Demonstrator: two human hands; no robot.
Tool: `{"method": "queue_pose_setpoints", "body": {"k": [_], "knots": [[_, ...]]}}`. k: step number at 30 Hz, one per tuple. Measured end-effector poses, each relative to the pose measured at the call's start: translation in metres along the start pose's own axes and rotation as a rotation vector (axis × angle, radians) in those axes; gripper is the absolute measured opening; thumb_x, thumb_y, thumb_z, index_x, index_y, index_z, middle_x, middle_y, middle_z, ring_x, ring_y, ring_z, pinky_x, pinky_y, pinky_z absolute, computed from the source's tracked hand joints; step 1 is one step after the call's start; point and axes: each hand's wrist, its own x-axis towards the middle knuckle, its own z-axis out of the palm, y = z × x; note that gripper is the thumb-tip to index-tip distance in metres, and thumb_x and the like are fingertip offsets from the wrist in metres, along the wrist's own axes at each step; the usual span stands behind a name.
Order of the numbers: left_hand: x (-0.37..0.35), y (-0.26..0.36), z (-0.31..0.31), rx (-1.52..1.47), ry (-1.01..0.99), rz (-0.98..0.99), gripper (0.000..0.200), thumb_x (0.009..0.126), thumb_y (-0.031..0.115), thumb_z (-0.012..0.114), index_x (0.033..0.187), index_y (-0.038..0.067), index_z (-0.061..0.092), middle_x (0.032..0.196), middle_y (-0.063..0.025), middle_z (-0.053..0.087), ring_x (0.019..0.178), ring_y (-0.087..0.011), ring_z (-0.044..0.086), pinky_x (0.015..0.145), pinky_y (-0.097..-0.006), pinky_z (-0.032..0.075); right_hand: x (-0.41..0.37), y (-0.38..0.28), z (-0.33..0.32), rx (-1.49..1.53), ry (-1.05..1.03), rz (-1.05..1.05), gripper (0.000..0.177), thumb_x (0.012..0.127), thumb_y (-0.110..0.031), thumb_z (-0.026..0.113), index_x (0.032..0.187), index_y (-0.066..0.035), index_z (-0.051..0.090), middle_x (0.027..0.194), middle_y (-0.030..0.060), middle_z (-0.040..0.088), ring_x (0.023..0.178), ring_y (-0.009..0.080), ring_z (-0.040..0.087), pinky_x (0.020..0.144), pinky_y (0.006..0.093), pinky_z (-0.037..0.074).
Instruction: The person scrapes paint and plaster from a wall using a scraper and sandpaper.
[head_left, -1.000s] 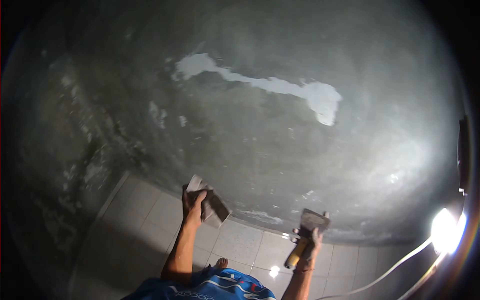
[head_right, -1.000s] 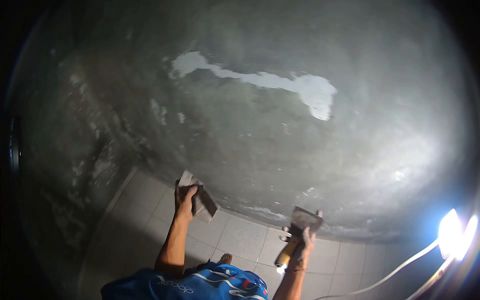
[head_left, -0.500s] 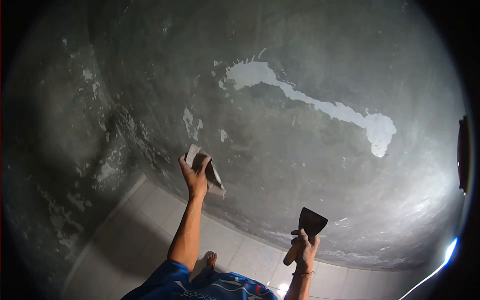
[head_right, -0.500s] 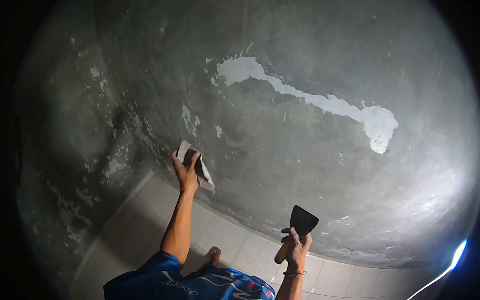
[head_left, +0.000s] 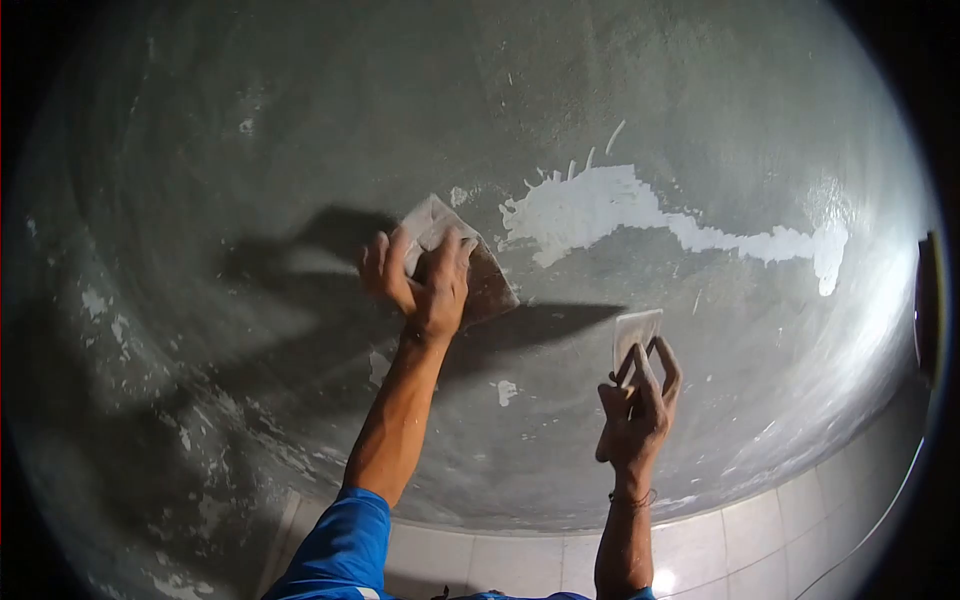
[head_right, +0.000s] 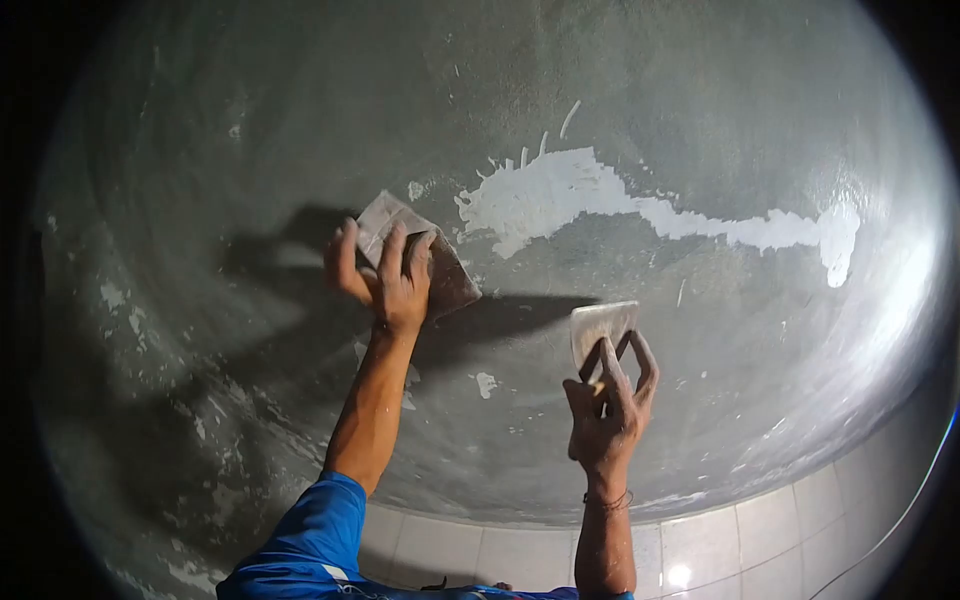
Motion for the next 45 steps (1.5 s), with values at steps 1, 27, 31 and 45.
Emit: {"method": "queue_pose_setpoints", "body": {"k": [1,27,31,45], "knots": [[-0.003,-0.005,-0.001,-0.023,0.000,-0.003,0.043,0.072,0.026,0.078,0.107,0.008,0.061,0.130,-0.0170,0.040,0.119,-0.0303,0.040,0.102,-0.0488,0.029,0.004,0.000,0.008,-0.013,0.016,0.011,0.059,0.064,-0.002,0.076,0.120,-0.009,0.060,0.131,0.0175,0.045,0.120,0.0310,0.047,0.088,0.0387,0.049],[-0.001,0.076,-0.002,-0.217,-0.791,0.057,0.063,0.092,0.052,0.035,0.139,0.010,0.039,0.146,-0.0083,0.033,0.136,-0.0317,0.027,0.110,-0.0565,0.007,0.024,0.003,0.014,-0.386,-0.110,-0.123,0.060,0.078,-0.008,0.064,0.134,-0.019,0.043,0.146,0.0144,0.030,0.085,0.0303,0.062,0.063,0.0342,0.056],[0.002,0.076,-0.006,-0.193,-0.824,0.022,0.072,0.092,0.054,0.033,0.139,0.000,0.033,0.147,-0.0193,0.026,0.136,-0.0401,0.022,0.108,-0.0583,0.011,0.017,0.002,0.019,-0.530,-0.116,-0.093,0.060,0.080,-0.008,0.059,0.136,-0.016,0.041,0.147,0.0124,0.029,0.068,0.0266,0.060,0.051,0.0323,0.053],[-0.014,0.072,-0.012,-0.209,-0.738,-0.063,0.066,0.094,0.047,0.037,0.135,-0.005,0.038,0.143,-0.0216,0.032,0.134,-0.0419,0.025,0.107,-0.0587,0.010,0.040,-0.016,0.019,-0.614,-0.116,-0.151,0.051,0.081,-0.014,0.064,0.130,-0.014,0.048,0.143,0.0098,0.036,0.073,0.0253,0.063,0.056,0.0316,0.054]]}}
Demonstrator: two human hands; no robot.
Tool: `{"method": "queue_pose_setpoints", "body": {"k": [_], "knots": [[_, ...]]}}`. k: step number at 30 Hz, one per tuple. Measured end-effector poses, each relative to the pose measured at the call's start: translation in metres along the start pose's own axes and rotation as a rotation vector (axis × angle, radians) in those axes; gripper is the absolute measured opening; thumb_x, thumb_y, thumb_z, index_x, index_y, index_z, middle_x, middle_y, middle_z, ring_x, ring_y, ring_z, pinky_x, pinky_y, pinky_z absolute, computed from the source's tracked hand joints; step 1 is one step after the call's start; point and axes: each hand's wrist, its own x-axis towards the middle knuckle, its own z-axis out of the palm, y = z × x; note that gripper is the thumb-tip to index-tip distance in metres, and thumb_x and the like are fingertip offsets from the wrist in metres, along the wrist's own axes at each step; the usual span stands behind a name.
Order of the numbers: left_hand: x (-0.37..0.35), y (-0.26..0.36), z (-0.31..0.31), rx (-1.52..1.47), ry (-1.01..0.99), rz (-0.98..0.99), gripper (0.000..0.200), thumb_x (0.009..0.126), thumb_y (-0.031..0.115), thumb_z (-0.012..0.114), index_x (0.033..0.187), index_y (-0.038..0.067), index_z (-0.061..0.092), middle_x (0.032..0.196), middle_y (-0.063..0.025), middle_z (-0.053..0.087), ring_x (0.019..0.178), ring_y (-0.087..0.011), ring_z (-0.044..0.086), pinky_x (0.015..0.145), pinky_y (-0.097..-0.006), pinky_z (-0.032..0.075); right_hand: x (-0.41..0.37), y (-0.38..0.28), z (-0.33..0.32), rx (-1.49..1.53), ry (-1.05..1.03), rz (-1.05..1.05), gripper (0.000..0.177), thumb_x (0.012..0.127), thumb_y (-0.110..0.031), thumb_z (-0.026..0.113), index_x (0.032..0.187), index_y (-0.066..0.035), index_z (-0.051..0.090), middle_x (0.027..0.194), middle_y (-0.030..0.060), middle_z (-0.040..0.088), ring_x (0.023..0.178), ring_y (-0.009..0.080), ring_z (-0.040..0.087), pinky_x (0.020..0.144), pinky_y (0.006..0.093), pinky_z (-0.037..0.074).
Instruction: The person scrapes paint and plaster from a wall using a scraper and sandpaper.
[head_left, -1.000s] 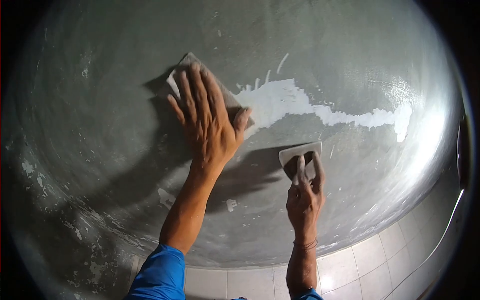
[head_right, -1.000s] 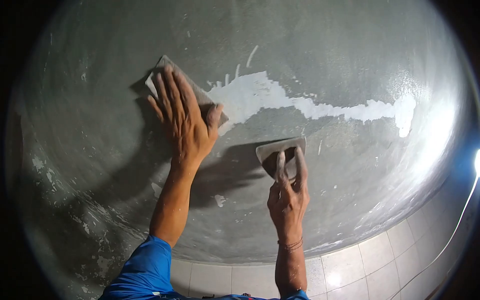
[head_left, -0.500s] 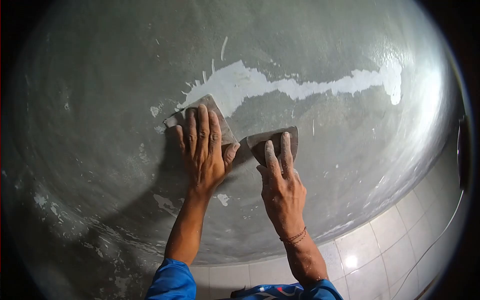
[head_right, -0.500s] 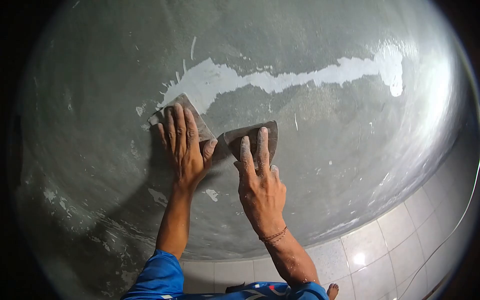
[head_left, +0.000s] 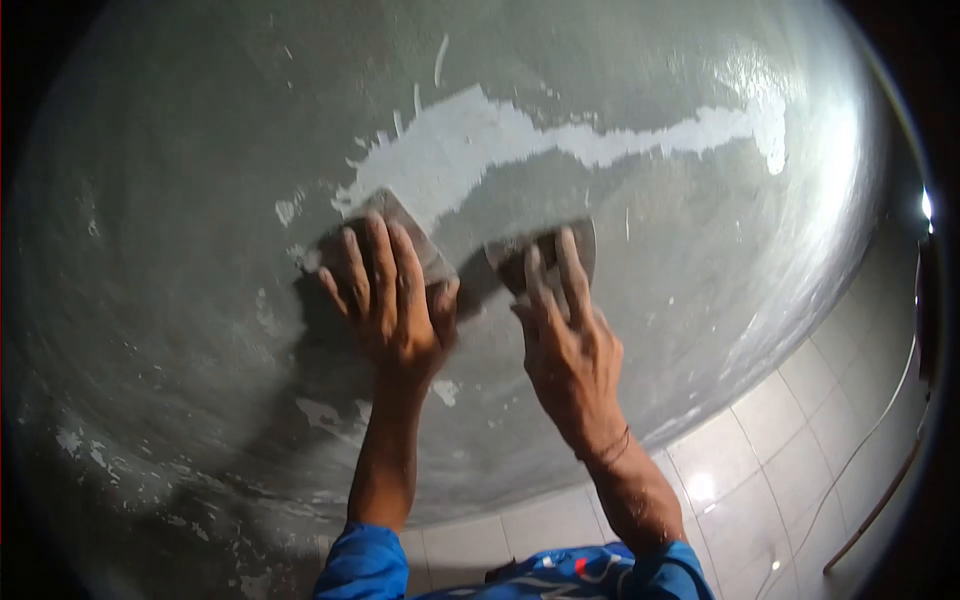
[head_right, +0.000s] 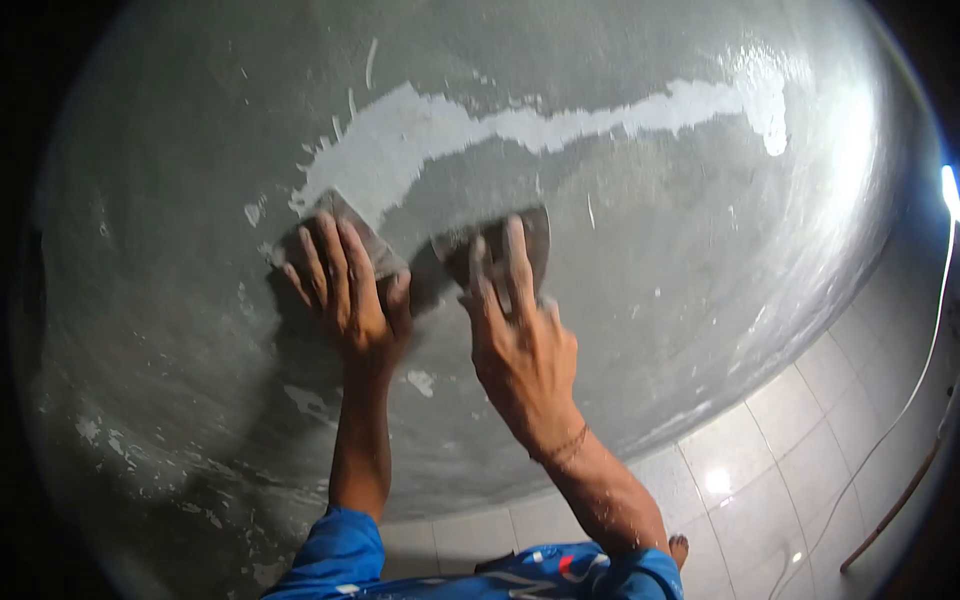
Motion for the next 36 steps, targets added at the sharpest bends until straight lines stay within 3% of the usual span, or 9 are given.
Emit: {"method": "queue_pose_setpoints", "body": {"k": [1,14,22,24,34,36], "knots": [[-0.004,0.002,-0.003,-0.010,-0.026,0.001,0.066,0.094,0.047,0.037,0.135,-0.005,0.038,0.143,-0.0216,0.032,0.134,-0.0419,0.025,0.107,-0.0587,0.010,-0.002,-0.003,-0.004,0.003,0.006,0.030,0.052,0.078,-0.012,0.068,0.126,-0.014,0.051,0.141,0.0098,0.040,0.081,0.0268,0.066,0.061,0.0334,0.056],[-0.010,0.004,0.001,-0.023,-0.009,0.023,0.065,0.093,0.043,0.041,0.134,-0.008,0.036,0.143,-0.0245,0.030,0.134,-0.0446,0.024,0.106,-0.0612,0.012,-0.007,0.001,-0.003,0.086,0.069,0.006,0.052,0.076,-0.010,0.069,0.125,-0.014,0.053,0.140,0.0094,0.042,0.085,0.0270,0.065,0.065,0.0329,0.056],[-0.017,0.009,0.001,-0.020,0.011,-0.008,0.060,0.091,0.039,0.046,0.132,-0.004,0.041,0.141,-0.0224,0.036,0.132,-0.0432,0.028,0.106,-0.0613,0.011,-0.014,0.002,0.007,0.058,0.069,0.030,0.054,0.079,-0.013,0.067,0.129,-0.016,0.049,0.140,0.0113,0.041,0.076,0.0277,0.064,0.060,0.0332,0.055],[-0.015,0.006,0.002,0.008,-0.026,0.019,0.064,0.093,0.041,0.042,0.135,-0.006,0.035,0.144,-0.0257,0.028,0.134,-0.0451,0.022,0.106,-0.0616,0.011,-0.013,-0.001,0.012,0.059,0.109,0.052,0.057,0.079,-0.012,0.067,0.132,-0.016,0.046,0.140,0.0121,0.041,0.076,0.0275,0.065,0.060,0.0331,0.055],[-0.013,0.007,0.004,0.013,-0.027,0.021,0.063,0.093,0.040,0.041,0.136,-0.004,0.033,0.144,-0.0247,0.028,0.134,-0.0444,0.022,0.106,-0.0616,0.010,0.006,-0.006,0.004,0.021,0.142,0.034,0.048,0.081,-0.013,0.065,0.126,-0.015,0.051,0.137,0.0134,0.044,0.068,0.0287,0.065,0.054,0.0337,0.053],[-0.014,0.009,0.000,0.013,-0.054,-0.006,0.063,0.092,0.040,0.042,0.135,-0.005,0.034,0.144,-0.0239,0.029,0.135,-0.0441,0.021,0.106,-0.0616,0.010,0.012,-0.006,-0.002,-0.009,0.138,-0.028,0.048,0.086,-0.018,0.058,0.131,-0.009,0.045,0.143,0.0128,0.036,0.062,0.0287,0.061,0.048,0.0341,0.052]]}}
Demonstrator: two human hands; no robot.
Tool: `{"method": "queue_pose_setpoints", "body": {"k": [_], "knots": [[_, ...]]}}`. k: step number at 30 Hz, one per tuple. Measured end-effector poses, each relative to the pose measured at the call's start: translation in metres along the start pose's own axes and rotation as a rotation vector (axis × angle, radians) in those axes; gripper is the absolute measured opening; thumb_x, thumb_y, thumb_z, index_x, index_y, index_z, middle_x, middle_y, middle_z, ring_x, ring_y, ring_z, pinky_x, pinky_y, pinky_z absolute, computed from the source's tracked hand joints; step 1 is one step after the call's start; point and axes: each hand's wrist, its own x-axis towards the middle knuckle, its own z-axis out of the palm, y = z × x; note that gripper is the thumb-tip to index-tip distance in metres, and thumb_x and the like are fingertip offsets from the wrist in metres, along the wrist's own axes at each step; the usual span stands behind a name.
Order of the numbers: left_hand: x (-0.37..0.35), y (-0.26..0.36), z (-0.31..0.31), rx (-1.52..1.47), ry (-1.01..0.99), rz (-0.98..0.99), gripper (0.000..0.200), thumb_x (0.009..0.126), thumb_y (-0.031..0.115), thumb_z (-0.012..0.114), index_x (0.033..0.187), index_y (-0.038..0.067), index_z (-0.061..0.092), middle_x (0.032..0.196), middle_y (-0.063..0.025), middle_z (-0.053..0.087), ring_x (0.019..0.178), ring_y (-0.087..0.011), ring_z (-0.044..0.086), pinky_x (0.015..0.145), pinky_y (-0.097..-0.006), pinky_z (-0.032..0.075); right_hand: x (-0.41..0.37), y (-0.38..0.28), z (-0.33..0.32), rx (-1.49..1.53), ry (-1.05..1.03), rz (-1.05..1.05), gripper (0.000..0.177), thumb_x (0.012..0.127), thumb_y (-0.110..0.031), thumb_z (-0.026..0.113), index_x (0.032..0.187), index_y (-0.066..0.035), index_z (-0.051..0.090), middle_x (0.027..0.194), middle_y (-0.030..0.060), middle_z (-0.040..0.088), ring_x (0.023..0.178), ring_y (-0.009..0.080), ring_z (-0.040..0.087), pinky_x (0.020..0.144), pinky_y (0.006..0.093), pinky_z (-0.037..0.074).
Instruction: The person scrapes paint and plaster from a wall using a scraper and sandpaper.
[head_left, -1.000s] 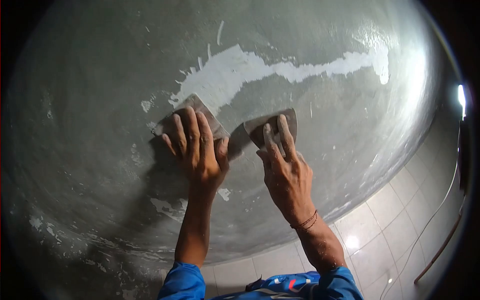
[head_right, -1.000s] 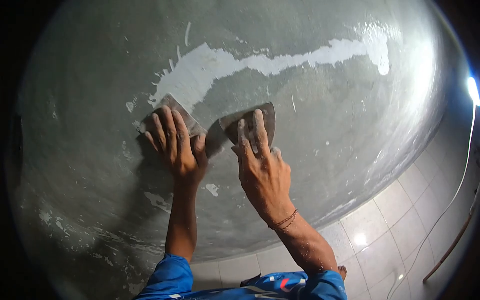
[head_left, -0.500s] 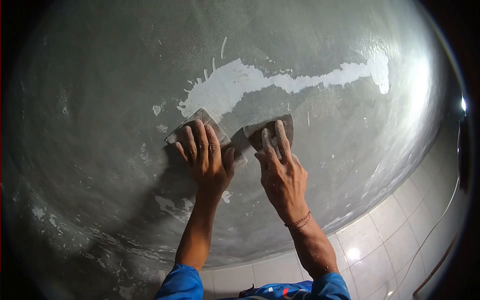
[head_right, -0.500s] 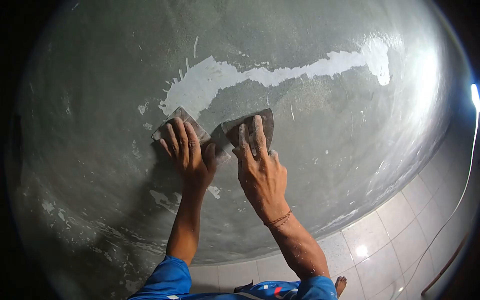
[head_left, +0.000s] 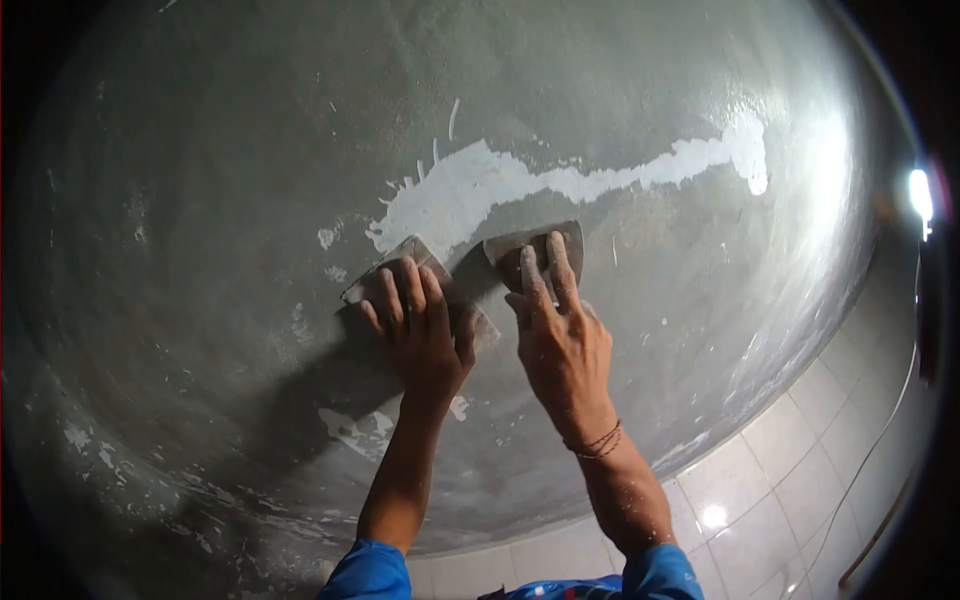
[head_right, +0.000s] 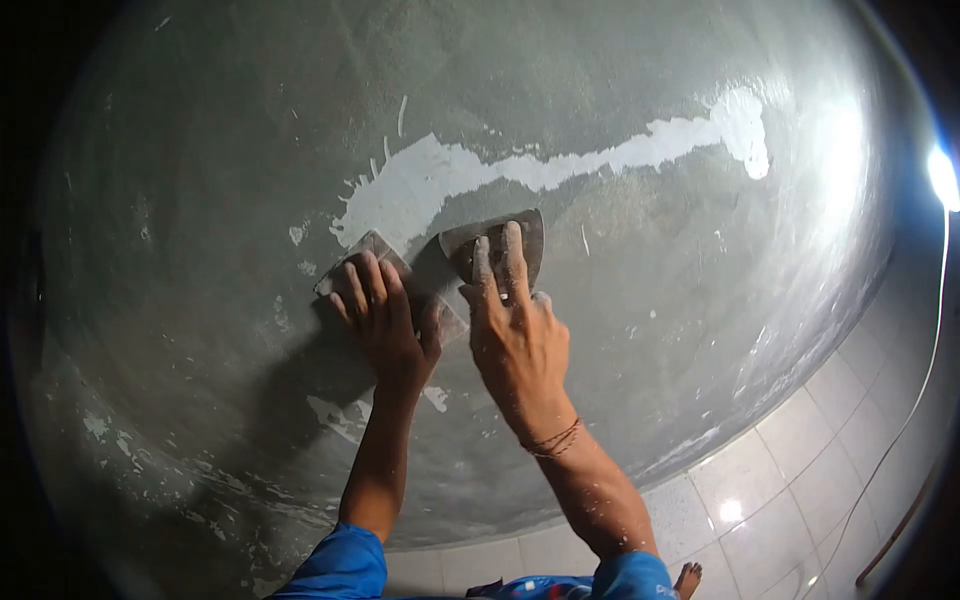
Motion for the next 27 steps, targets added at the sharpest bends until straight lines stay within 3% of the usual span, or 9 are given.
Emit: {"method": "queue_pose_setpoints", "body": {"k": [1,11,14,20,22,27], "knots": [[-0.002,-0.002,0.002,-0.019,0.010,0.011,0.062,0.092,0.040,0.043,0.134,-0.005,0.036,0.144,-0.0233,0.029,0.134,-0.0440,0.023,0.106,-0.0615,0.011,-0.005,-0.004,-0.008,0.025,-0.017,0.061,0.050,0.080,-0.014,0.066,0.127,-0.015,0.050,0.137,0.0132,0.044,0.068,0.0291,0.064,0.056,0.0341,0.053],[-0.002,-0.004,0.006,-0.024,0.079,0.037,0.065,0.091,0.042,0.046,0.135,-0.005,0.037,0.144,-0.0231,0.029,0.135,-0.0433,0.022,0.106,-0.0609,0.010,-0.021,-0.002,0.014,-0.041,-0.025,0.104,0.054,0.080,-0.012,0.065,0.130,-0.014,0.047,0.138,0.0122,0.043,0.073,0.0307,0.065,0.058,0.0337,0.055],[-0.001,-0.001,0.001,-0.026,0.003,-0.008,0.065,0.091,0.042,0.046,0.135,-0.005,0.037,0.145,-0.0226,0.028,0.135,-0.0431,0.022,0.107,-0.0608,0.008,-0.013,-0.006,0.005,-0.001,-0.001,0.090,0.052,0.081,-0.012,0.064,0.130,-0.014,0.047,0.138,0.0126,0.043,0.076,0.0317,0.066,0.058,0.0346,0.054],[-0.004,-0.001,0.002,-0.025,0.030,0.015,0.064,0.091,0.042,0.046,0.135,-0.004,0.037,0.144,-0.0230,0.030,0.135,-0.0431,0.022,0.107,-0.0604,0.007,-0.015,-0.010,0.010,0.026,0.041,0.129,0.050,0.081,-0.013,0.065,0.128,-0.014,0.048,0.134,0.0148,0.047,0.072,0.0325,0.066,0.057,0.0367,0.054],[0.000,0.000,0.000,-0.046,0.043,0.005,0.064,0.091,0.041,0.046,0.135,-0.004,0.036,0.143,-0.0234,0.031,0.135,-0.0431,0.022,0.107,-0.0603,0.006,-0.025,-0.004,0.011,0.024,-0.002,0.101,0.060,0.077,-0.007,0.058,0.134,-0.010,0.042,0.143,0.0134,0.037,0.062,0.0283,0.061,0.051,0.0329,0.052],[-0.004,-0.002,0.001,-0.086,0.033,0.022,0.064,0.091,0.041,0.046,0.135,-0.004,0.035,0.144,-0.0232,0.029,0.135,-0.0433,0.022,0.107,-0.0610,0.006,-0.006,-0.012,0.006,0.017,0.044,0.097,0.054,0.079,-0.011,0.058,0.132,-0.010,0.046,0.141,0.0131,0.039,0.065,0.0296,0.064,0.052,0.0339,0.053]]}}
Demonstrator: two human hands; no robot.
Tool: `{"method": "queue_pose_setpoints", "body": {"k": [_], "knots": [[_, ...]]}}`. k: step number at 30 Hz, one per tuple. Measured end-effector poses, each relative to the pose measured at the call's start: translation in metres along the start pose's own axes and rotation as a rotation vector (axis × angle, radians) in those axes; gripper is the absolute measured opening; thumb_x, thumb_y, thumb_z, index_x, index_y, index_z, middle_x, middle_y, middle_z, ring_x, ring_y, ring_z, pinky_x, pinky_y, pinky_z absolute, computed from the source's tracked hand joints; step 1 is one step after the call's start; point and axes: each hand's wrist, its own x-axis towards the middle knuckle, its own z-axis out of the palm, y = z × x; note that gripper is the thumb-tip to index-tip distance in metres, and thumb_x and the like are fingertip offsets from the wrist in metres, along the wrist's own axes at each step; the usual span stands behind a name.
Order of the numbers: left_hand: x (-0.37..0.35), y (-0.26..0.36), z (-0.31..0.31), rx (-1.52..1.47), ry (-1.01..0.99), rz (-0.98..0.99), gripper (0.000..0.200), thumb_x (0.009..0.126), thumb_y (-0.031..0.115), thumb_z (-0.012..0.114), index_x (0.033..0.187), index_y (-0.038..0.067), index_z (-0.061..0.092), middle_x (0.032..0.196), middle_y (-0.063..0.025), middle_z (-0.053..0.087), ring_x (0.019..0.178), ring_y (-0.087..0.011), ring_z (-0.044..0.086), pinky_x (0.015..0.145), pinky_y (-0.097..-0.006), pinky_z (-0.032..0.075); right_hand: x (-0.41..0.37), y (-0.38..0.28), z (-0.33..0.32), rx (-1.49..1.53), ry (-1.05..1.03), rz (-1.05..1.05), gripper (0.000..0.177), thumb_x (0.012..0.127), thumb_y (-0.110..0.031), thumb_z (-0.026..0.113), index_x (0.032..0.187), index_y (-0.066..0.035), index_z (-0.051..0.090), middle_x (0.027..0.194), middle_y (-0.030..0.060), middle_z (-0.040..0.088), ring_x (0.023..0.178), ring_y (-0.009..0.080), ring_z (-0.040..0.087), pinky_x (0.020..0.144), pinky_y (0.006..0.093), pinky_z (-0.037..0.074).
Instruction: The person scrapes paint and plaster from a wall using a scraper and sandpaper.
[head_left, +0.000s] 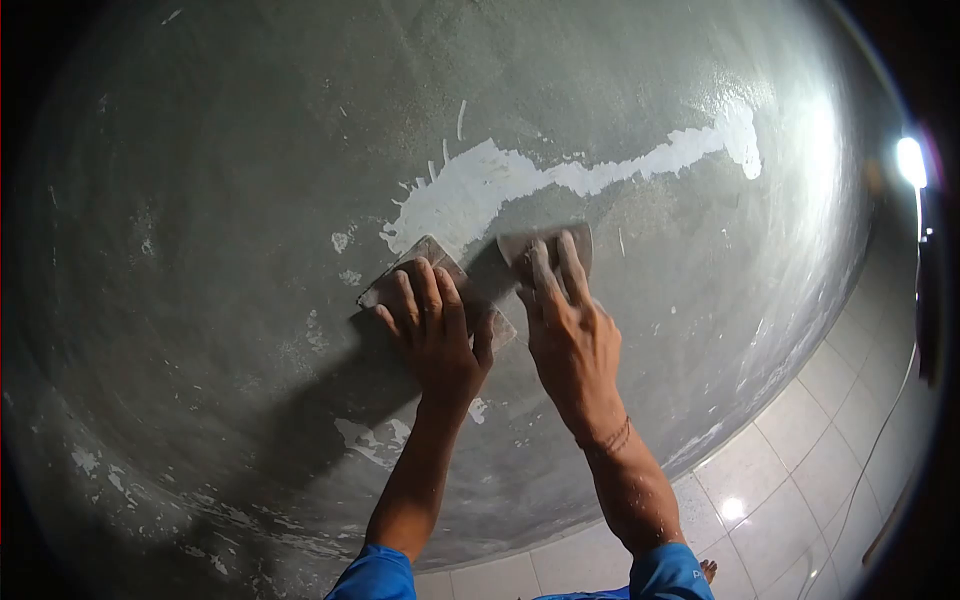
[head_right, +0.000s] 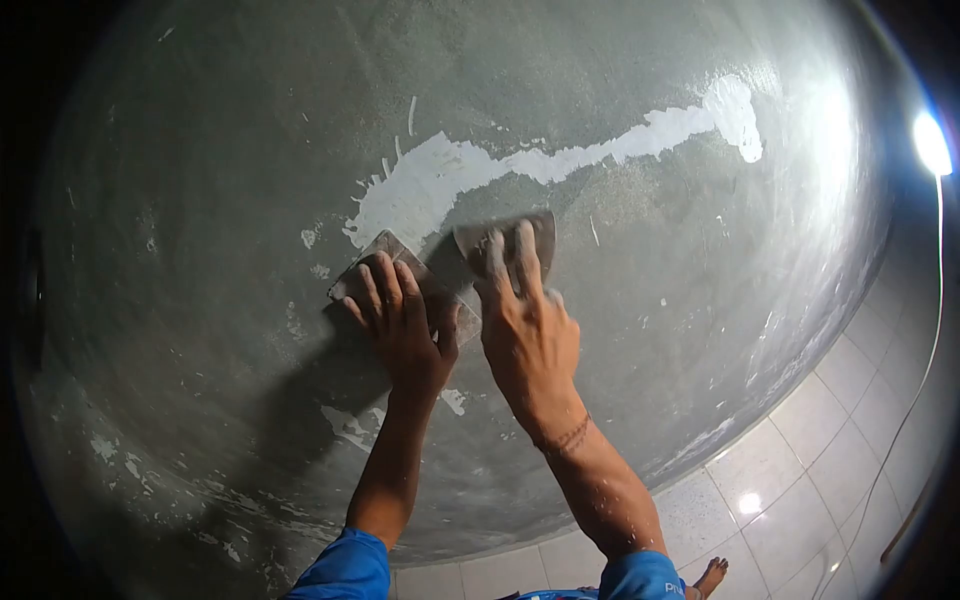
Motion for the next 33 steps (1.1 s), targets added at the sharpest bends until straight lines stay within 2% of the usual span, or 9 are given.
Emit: {"method": "queue_pose_setpoints", "body": {"k": [3,5,15,23,24,25,28,30,33], "knots": [[0.002,-0.002,0.000,0.014,-0.028,-0.016,0.066,0.091,0.042,0.045,0.137,-0.004,0.033,0.145,-0.0225,0.027,0.135,-0.0432,0.021,0.106,-0.0619,0.006,-0.005,0.000,0.001,-0.012,-0.056,0.022,0.053,0.080,-0.011,0.058,0.131,-0.010,0.046,0.141,0.0131,0.040,0.067,0.0320,0.064,0.053,0.0349,0.053],[0.003,-0.001,-0.001,-0.006,-0.021,-0.004,0.066,0.091,0.043,0.043,0.137,-0.003,0.032,0.145,-0.0224,0.027,0.135,-0.0431,0.021,0.106,-0.0621,0.006,0.009,-0.006,-0.003,-0.005,-0.010,0.039,0.045,0.081,-0.013,0.064,0.125,-0.013,0.052,0.130,0.0153,0.050,0.073,0.0328,0.066,0.059,0.0354,0.055],[0.001,-0.003,0.002,-0.007,0.005,0.018,0.068,0.090,0.045,0.046,0.137,-0.003,0.033,0.144,-0.0228,0.030,0.134,-0.0444,0.023,0.105,-0.0633,0.006,0.005,-0.007,-0.005,-0.028,-0.001,0.049,0.045,0.082,-0.012,0.064,0.125,-0.015,0.052,0.131,0.0145,0.050,0.076,0.0349,0.066,0.059,0.0378,0.055],[0.001,0.000,0.000,-0.027,0.017,0.007,0.067,0.089,0.045,0.049,0.135,-0.003,0.036,0.143,-0.0225,0.031,0.133,-0.0436,0.026,0.106,-0.0631,0.008,0.021,-0.013,-0.006,0.000,0.077,-0.009,0.040,0.083,-0.013,0.063,0.122,-0.012,0.054,0.128,0.0161,0.052,0.079,0.0333,0.066,0.058,0.0360,0.054],[0.004,0.001,0.000,-0.038,0.026,-0.010,0.067,0.089,0.045,0.048,0.134,-0.003,0.037,0.143,-0.0224,0.031,0.133,-0.0433,0.026,0.106,-0.0628,0.008,0.025,-0.013,-0.008,-0.025,-0.060,0.056,0.039,0.083,-0.013,0.063,0.121,-0.011,0.055,0.128,0.0153,0.052,0.079,0.0342,0.066,0.057,0.0362,0.053],[0.004,0.000,0.000,-0.040,0.031,-0.010,0.067,0.089,0.045,0.048,0.134,-0.003,0.037,0.143,-0.0224,0.031,0.133,-0.0433,0.026,0.106,-0.0628,0.008,0.021,-0.011,-0.008,-0.028,-0.057,0.054,0.039,0.083,-0.013,0.063,0.121,-0.011,0.055,0.128,0.0153,0.052,0.079,0.0342,0.066,0.057,0.0362,0.053],[0.002,-0.002,0.001,-0.002,0.010,0.000,0.068,0.088,0.045,0.050,0.133,-0.004,0.038,0.144,-0.0220,0.031,0.134,-0.0428,0.025,0.106,-0.0628,0.009,0.015,-0.009,-0.006,-0.007,0.035,-0.008,0.039,0.082,-0.013,0.063,0.121,-0.012,0.056,0.127,0.0155,0.053,0.081,0.0334,0.066,0.059,0.0359,0.055],[0.003,-0.001,0.003,-0.100,0.094,-0.008,0.061,0.088,0.043,0.049,0.131,0.000,0.044,0.141,-0.0193,0.037,0.131,-0.0388,0.032,0.105,-0.0622,0.013,0.034,-0.010,-0.009,-0.019,0.071,-0.013,0.041,0.081,-0.013,0.064,0.122,-0.013,0.056,0.128,0.0147,0.053,0.086,0.0319,0.067,0.063,0.0354,0.056],[0.003,-0.001,0.000,-0.008,0.021,0.003,0.068,0.088,0.046,0.049,0.133,-0.004,0.038,0.143,-0.0217,0.033,0.134,-0.0420,0.026,0.106,-0.0624,0.009,0.010,-0.006,-0.010,-0.008,-0.006,0.055,0.040,0.082,-0.012,0.064,0.121,-0.013,0.056,0.128,0.0142,0.053,0.089,0.0326,0.066,0.065,0.0365,0.056]]}}
